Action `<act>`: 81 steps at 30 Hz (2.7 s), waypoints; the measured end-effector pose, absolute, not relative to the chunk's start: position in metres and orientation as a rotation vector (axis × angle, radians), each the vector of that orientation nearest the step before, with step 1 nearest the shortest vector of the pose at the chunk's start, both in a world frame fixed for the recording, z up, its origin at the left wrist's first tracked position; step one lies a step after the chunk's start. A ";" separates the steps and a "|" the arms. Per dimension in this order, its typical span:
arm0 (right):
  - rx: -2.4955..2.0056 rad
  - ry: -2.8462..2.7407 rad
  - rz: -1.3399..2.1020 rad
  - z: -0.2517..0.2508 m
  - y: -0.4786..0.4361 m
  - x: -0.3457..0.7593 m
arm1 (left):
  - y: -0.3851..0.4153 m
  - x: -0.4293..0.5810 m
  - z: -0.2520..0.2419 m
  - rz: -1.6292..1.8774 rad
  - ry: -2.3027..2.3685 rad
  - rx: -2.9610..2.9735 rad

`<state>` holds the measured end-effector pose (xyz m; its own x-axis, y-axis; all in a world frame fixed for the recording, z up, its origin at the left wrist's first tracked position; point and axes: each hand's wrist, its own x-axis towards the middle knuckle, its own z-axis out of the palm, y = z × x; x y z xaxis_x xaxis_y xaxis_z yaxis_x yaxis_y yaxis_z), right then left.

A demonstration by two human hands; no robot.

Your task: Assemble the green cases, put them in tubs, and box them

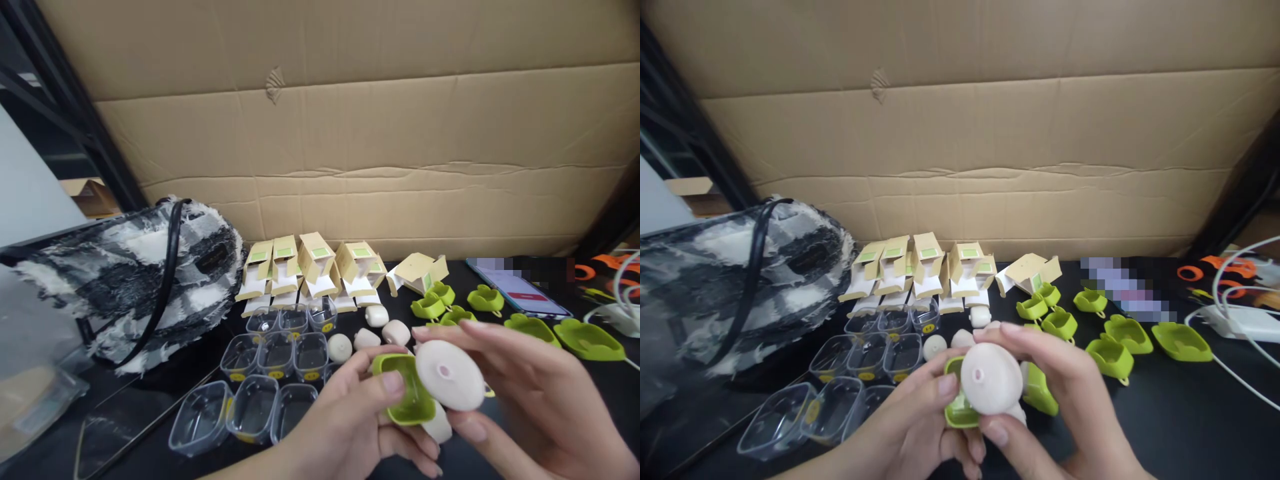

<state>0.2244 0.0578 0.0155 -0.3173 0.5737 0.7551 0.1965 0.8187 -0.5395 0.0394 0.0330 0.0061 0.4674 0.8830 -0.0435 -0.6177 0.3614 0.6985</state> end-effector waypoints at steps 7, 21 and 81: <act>-0.514 -2.028 0.283 0.018 0.059 0.214 | 0.032 0.038 0.000 0.986 0.420 0.609; -0.442 -2.261 0.013 0.027 0.063 0.210 | 0.031 0.047 -0.004 1.010 0.303 0.537; -0.449 -2.299 0.396 0.033 0.059 0.218 | 0.022 0.043 0.000 1.074 0.593 0.981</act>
<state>0.2179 0.0592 0.0333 -0.6591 0.4305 0.6167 0.1995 0.8906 -0.4086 0.0427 0.0224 -0.0001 0.3901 0.9195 0.0491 -0.4480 0.1430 0.8825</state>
